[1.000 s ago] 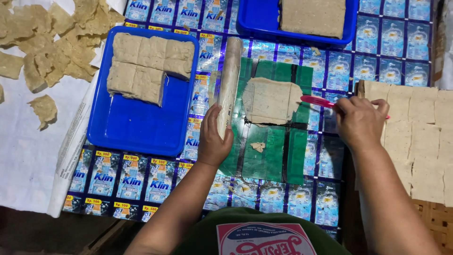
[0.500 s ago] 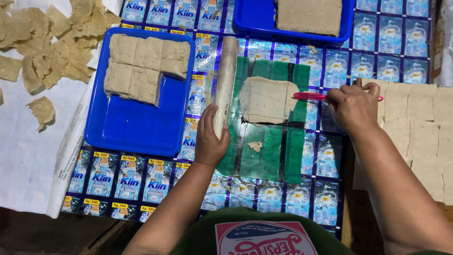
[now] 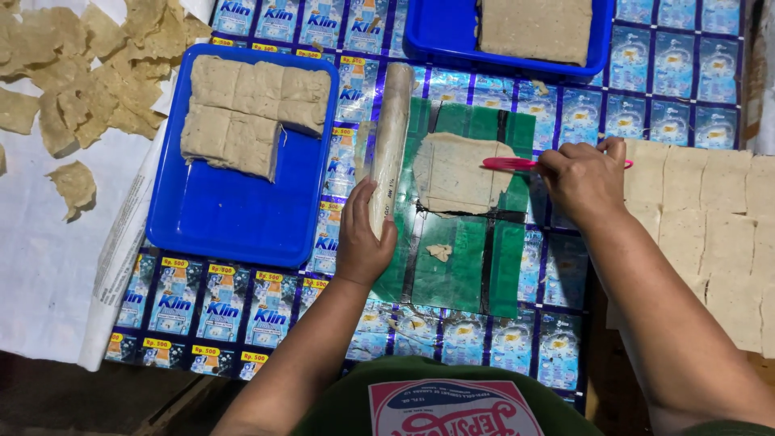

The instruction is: Rolling out dough and cutting it into squares to prepare crackers for drying.

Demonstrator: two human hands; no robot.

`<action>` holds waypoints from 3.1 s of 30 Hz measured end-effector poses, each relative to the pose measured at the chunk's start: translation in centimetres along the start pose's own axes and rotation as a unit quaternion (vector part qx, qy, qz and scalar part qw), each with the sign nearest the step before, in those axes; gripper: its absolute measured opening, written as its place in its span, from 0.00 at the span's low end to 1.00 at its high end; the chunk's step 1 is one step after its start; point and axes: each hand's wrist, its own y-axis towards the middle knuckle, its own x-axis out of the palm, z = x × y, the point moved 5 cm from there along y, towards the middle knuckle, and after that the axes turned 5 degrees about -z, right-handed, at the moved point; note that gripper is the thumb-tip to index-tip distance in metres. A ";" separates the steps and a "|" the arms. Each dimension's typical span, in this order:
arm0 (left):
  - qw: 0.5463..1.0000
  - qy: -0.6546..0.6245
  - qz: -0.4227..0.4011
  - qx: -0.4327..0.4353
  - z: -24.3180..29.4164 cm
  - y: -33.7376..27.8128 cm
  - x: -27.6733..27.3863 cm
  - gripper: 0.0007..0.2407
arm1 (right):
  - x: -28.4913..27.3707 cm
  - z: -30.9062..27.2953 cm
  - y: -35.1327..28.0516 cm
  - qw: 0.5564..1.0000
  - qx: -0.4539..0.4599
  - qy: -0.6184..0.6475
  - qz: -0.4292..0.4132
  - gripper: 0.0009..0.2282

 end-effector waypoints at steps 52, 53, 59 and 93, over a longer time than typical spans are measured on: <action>1.000 -0.002 -0.004 0.010 0.2 -0.1 0.2 0.17 | -4.6 -7.1 -4.5 0.915 0.295 0.079 -0.264 0.17; 1.000 -0.002 -0.004 0.009 0.1 -0.2 0.2 0.17 | -6.0 -6.8 -3.2 0.909 0.307 0.092 -0.265 0.13; 1.000 -0.008 -0.014 -0.003 0.4 -0.3 0.0 0.17 | -9.3 -3.3 0.4 0.865 0.304 0.203 -0.344 0.14; 1.000 -0.005 0.001 0.019 -0.1 -0.4 0.2 0.18 | -1.7 -10.4 -9.8 0.789 0.399 0.318 -0.342 0.20</action>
